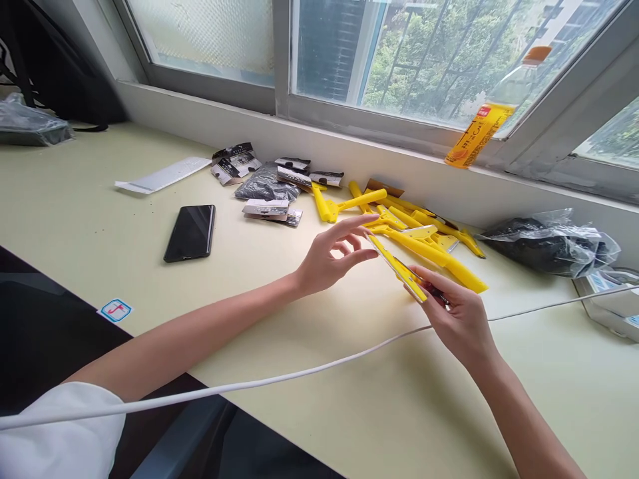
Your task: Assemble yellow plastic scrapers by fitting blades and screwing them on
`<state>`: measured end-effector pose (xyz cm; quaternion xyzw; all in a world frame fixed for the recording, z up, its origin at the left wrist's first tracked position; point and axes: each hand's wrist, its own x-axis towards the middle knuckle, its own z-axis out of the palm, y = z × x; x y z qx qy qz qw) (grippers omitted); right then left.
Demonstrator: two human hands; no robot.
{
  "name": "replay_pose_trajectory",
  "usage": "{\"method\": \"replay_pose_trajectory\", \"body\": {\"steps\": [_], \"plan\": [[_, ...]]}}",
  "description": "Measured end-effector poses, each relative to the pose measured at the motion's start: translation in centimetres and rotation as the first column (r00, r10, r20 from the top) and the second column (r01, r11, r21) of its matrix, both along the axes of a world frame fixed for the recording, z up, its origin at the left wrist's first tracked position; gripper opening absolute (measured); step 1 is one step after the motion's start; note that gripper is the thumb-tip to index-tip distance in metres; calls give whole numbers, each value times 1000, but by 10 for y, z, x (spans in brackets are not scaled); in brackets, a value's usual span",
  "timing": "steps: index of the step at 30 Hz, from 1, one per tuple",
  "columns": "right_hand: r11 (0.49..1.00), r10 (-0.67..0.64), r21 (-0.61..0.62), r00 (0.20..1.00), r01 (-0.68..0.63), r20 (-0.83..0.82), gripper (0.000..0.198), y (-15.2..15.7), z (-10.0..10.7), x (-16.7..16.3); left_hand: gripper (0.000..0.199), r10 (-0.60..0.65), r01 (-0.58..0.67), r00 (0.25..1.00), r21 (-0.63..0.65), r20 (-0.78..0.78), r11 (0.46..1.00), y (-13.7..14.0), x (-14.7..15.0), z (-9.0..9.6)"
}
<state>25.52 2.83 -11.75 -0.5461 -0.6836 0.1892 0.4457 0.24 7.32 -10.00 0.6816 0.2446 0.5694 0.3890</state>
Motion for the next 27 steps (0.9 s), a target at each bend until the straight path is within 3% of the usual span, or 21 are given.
{"method": "replay_pose_trajectory", "body": {"steps": [6,12,22,27], "plan": [[1000,19,-22,998,-17,57,40,0,1,4,40,-64,71,996,107,-69,992,2,-7,3],[999,37,-8,976,-36,217,42,-1,9,9,29,4,83,966,325,-260,942,6,-19,7],[994,112,-42,969,-106,221,49,-1,10,5,33,-27,226,865,341,-502,912,16,-26,-3],[998,63,-19,988,-61,138,48,2,4,-6,29,-11,181,864,291,-503,939,13,-22,-12]]}}
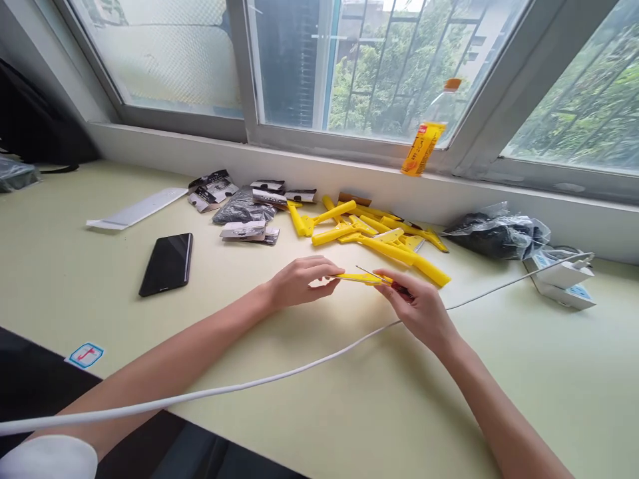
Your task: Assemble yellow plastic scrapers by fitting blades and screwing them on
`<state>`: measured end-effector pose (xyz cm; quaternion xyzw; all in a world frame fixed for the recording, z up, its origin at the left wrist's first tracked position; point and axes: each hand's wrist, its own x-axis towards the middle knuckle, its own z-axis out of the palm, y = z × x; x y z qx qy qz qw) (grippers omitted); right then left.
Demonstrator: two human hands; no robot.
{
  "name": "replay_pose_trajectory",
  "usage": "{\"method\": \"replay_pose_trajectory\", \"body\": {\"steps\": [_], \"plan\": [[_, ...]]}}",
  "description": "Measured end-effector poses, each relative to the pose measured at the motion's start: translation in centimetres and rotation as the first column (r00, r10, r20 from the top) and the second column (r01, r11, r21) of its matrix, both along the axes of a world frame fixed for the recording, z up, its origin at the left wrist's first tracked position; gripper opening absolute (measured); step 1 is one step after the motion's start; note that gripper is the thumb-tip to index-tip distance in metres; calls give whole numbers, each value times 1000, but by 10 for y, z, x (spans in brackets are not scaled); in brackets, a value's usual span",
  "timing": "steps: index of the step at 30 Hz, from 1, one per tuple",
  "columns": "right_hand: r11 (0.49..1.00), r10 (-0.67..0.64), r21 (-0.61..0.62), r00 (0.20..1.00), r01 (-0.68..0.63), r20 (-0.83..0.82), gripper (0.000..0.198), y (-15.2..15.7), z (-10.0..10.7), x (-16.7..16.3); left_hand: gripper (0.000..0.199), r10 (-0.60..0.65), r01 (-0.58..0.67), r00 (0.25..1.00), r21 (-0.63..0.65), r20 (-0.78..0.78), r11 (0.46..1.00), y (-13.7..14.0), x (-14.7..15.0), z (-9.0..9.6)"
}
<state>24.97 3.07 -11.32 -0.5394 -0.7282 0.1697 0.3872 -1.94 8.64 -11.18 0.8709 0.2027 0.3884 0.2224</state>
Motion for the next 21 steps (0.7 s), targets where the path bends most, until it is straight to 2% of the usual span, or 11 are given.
{"method": "replay_pose_trajectory", "body": {"steps": [2,3,5,7,10,13,16,21], "plan": [[997,-68,27,995,70,-66,46,0,0,-8,27,83,-68,992,-158,92,985,-5,7,-4],[994,-94,47,991,98,-94,44,0,0,-12,25,131,-89,982,-273,139,958,-7,10,-6],[984,-148,79,977,161,-153,43,-1,3,-20,26,213,-97,959,-493,185,865,-10,17,-7],[980,-162,82,968,181,-190,42,-3,5,-27,32,273,-63,935,-655,225,753,-11,21,-6],[989,-119,65,980,131,-160,37,-8,7,-37,40,376,-43,893,-785,247,618,-7,22,-2],[999,-1,52,996,5,-91,32,-13,3,-47,42,442,-62,873,-852,205,519,-3,20,0],[998,43,39,999,-43,-3,30,-15,-3,-54,42,447,-94,881,-869,154,486,-2,18,1],[999,-26,23,992,23,123,32,-15,-5,-57,47,426,-114,895,-854,133,507,-3,16,2]]}}
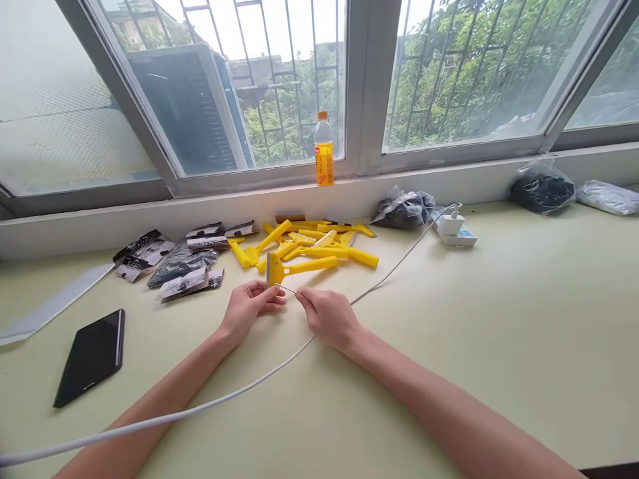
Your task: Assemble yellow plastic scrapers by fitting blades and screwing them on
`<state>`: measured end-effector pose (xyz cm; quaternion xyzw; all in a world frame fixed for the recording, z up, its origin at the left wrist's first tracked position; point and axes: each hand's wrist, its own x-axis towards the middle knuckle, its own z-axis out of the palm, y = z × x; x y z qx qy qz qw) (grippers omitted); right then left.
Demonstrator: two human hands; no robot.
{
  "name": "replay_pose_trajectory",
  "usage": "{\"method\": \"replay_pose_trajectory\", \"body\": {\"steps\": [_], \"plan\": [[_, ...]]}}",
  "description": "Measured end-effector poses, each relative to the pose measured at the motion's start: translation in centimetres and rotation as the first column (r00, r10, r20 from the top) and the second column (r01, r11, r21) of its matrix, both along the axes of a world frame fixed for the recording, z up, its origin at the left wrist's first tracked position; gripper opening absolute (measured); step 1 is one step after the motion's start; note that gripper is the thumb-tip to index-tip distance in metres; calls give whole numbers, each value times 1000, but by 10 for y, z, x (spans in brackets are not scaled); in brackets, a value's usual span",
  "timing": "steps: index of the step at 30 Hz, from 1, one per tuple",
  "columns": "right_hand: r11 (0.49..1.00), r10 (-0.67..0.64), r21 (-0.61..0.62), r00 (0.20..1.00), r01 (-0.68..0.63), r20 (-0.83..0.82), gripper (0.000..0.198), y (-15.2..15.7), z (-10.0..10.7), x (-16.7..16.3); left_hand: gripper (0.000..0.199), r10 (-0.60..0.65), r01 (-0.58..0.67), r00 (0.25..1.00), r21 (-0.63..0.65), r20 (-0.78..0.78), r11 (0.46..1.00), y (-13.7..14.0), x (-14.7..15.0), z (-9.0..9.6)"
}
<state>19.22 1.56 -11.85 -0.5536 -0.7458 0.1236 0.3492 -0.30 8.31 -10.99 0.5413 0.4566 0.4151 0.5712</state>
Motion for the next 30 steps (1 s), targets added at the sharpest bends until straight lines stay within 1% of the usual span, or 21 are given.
{"method": "replay_pose_trajectory", "body": {"steps": [3,10,14,21,27,30], "plan": [[999,-29,30,998,28,54,33,0,2,3,49,11,-11,1000,-6,0,1000,2,-1,-2],[997,-32,71,983,20,180,35,-1,0,-1,43,22,-21,1000,-34,19,999,2,-1,-1],[997,-33,70,980,19,199,34,0,-1,-4,40,20,-20,1000,-41,6,999,1,-1,1],[996,-68,69,971,54,228,36,1,-2,-4,37,13,-13,1000,-10,2,1000,0,1,0],[995,-93,61,968,81,231,37,1,-2,-5,40,24,-23,1000,65,-13,998,4,-1,-4],[994,-97,65,971,85,217,36,2,-3,-6,42,26,-26,1000,68,-2,997,7,-2,-5]]}}
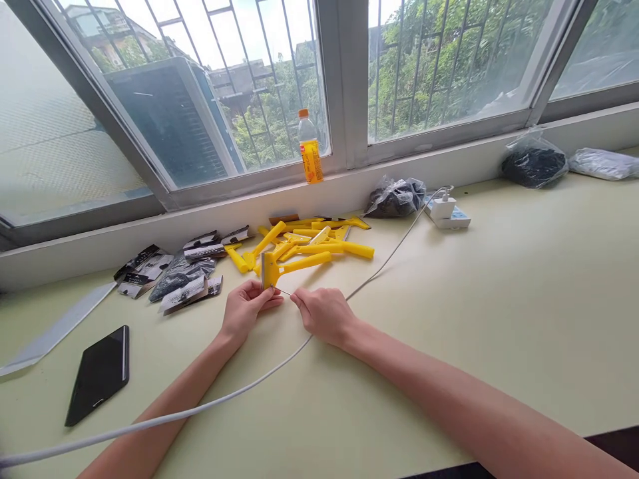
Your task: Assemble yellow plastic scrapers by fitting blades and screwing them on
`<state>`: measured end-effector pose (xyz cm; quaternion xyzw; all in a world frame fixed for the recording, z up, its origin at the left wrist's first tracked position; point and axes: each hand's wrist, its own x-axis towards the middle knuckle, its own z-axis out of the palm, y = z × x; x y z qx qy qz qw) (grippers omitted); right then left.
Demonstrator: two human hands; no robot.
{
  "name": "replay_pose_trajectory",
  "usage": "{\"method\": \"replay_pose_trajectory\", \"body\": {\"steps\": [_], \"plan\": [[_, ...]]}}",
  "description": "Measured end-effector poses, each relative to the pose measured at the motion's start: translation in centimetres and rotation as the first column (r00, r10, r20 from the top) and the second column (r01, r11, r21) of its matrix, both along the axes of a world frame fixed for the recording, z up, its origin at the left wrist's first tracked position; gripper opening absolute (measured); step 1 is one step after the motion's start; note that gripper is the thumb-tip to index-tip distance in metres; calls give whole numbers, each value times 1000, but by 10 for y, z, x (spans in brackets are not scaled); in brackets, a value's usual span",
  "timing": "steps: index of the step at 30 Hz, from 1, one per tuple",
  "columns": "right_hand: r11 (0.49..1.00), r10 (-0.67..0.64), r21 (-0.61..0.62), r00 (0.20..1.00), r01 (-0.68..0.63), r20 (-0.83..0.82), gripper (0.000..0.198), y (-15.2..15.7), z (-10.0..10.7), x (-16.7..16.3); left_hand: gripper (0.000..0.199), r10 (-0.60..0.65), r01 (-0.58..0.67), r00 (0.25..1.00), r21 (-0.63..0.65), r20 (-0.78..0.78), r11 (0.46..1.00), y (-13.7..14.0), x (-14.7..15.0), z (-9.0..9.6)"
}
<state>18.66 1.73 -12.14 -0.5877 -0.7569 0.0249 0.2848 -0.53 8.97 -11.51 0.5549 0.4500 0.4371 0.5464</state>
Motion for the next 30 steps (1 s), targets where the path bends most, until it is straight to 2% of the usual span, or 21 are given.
{"method": "replay_pose_trajectory", "body": {"steps": [11,22,30], "plan": [[1000,17,18,999,-16,-41,35,1,0,0,40,6,-6,1000,21,-4,1000,0,-1,1],[999,-4,-37,1000,4,4,35,-2,5,-2,42,-5,9,999,78,-51,997,-1,2,-1],[999,-26,-34,999,26,22,11,-11,20,-7,47,52,-38,995,154,-82,987,0,2,-2]]}}
